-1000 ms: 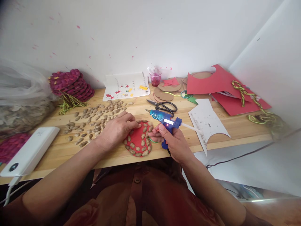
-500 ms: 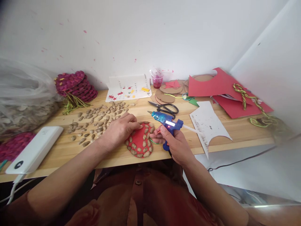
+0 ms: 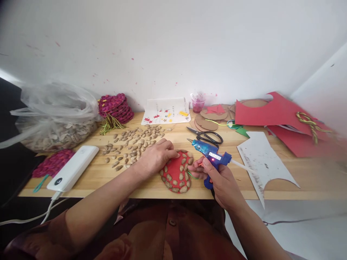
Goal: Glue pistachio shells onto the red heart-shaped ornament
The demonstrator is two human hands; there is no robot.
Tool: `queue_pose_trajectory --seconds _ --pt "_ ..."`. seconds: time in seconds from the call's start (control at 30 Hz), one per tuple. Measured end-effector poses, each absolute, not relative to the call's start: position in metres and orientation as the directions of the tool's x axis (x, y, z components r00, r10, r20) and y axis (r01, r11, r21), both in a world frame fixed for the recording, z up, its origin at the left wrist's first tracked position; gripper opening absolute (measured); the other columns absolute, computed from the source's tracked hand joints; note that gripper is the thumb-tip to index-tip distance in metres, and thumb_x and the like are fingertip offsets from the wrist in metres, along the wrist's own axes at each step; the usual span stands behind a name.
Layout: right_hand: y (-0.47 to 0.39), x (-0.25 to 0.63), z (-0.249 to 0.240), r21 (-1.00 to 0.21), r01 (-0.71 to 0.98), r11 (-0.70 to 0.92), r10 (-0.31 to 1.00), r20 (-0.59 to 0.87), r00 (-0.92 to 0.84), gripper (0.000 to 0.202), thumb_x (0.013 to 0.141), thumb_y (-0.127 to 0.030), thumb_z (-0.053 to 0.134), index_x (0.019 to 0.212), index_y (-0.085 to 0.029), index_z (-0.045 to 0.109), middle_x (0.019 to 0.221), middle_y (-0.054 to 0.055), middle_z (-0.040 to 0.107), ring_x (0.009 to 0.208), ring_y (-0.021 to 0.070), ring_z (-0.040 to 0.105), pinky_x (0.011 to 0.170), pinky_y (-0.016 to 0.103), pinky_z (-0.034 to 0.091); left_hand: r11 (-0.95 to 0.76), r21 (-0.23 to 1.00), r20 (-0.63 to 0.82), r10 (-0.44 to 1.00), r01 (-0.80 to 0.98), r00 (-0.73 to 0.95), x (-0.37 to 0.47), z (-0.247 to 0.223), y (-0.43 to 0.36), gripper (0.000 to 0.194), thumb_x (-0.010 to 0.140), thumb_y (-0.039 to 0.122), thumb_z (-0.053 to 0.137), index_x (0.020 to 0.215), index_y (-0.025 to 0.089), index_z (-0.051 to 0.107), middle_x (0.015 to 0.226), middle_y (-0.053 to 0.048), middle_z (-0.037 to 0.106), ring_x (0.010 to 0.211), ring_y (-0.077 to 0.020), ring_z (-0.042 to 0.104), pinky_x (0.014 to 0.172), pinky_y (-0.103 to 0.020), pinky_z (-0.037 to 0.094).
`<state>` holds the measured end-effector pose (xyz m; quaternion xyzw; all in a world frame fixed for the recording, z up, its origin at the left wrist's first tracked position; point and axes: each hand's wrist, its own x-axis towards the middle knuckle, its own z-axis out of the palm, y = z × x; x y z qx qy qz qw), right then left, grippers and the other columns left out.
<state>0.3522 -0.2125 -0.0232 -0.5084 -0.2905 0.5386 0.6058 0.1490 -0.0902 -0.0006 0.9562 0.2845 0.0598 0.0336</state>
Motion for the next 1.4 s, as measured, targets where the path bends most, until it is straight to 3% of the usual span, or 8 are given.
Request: queue_pose_trajectory --seconds 0.47,1.1,1.3,1.4 --pt "-0.213 0.354 -0.023 -0.935 -0.337 -0.112 0.945 -0.205 0.255 0.03 0.083 -0.05 0.077 0.086 -0.02 0.073 0.088 0.006 0.075 0.087 0.0251 0.077 0.076 0.034 0.066 -0.826 0.113 0.067 0.56 0.552 0.826 0.15 0.0 -0.09 0.028 0.104 0.033 0.045 0.105 0.028 0.072 0.104 -0.003 0.06 0.104 -0.0208 0.055 0.077 -0.03 0.043" --pt "-0.21 0.357 -0.031 -0.934 -0.333 -0.13 0.931 -0.23 0.282 0.029 0.079 -0.05 0.08 0.086 -0.022 0.075 0.087 0.005 0.078 0.084 0.0238 0.079 0.078 0.032 0.067 -0.834 0.126 0.118 0.55 0.537 0.827 0.148 -0.005 -0.087 0.02 0.1 0.032 0.055 0.108 0.03 0.073 0.105 -0.002 0.061 0.105 -0.0206 0.055 0.081 -0.031 0.043" --pt "-0.211 0.352 -0.024 -0.933 -0.343 -0.106 0.936 -0.21 0.283 0.034 0.077 -0.053 0.081 0.083 -0.02 0.074 0.084 0.005 0.076 0.081 0.0233 0.078 0.073 0.03 0.066 -0.826 0.242 0.212 0.557 0.509 0.803 0.148 -0.009 -0.085 0.019 0.098 0.028 0.058 0.101 0.026 0.077 0.1 -0.004 0.062 0.1 -0.021 0.057 0.081 -0.03 0.047" --pt "-0.212 0.352 -0.023 -0.925 -0.373 -0.077 0.95 -0.182 0.255 0.032 0.08 -0.052 0.079 0.084 -0.021 0.072 0.083 0.003 0.074 0.083 0.0225 0.078 0.07 0.028 0.064 -0.823 0.31 0.341 0.563 0.476 0.753 0.143 -0.009 -0.084 0.027 0.099 0.017 0.052 0.115 0.024 0.074 0.1 -0.005 0.065 0.098 -0.0205 0.059 0.084 -0.031 0.05"
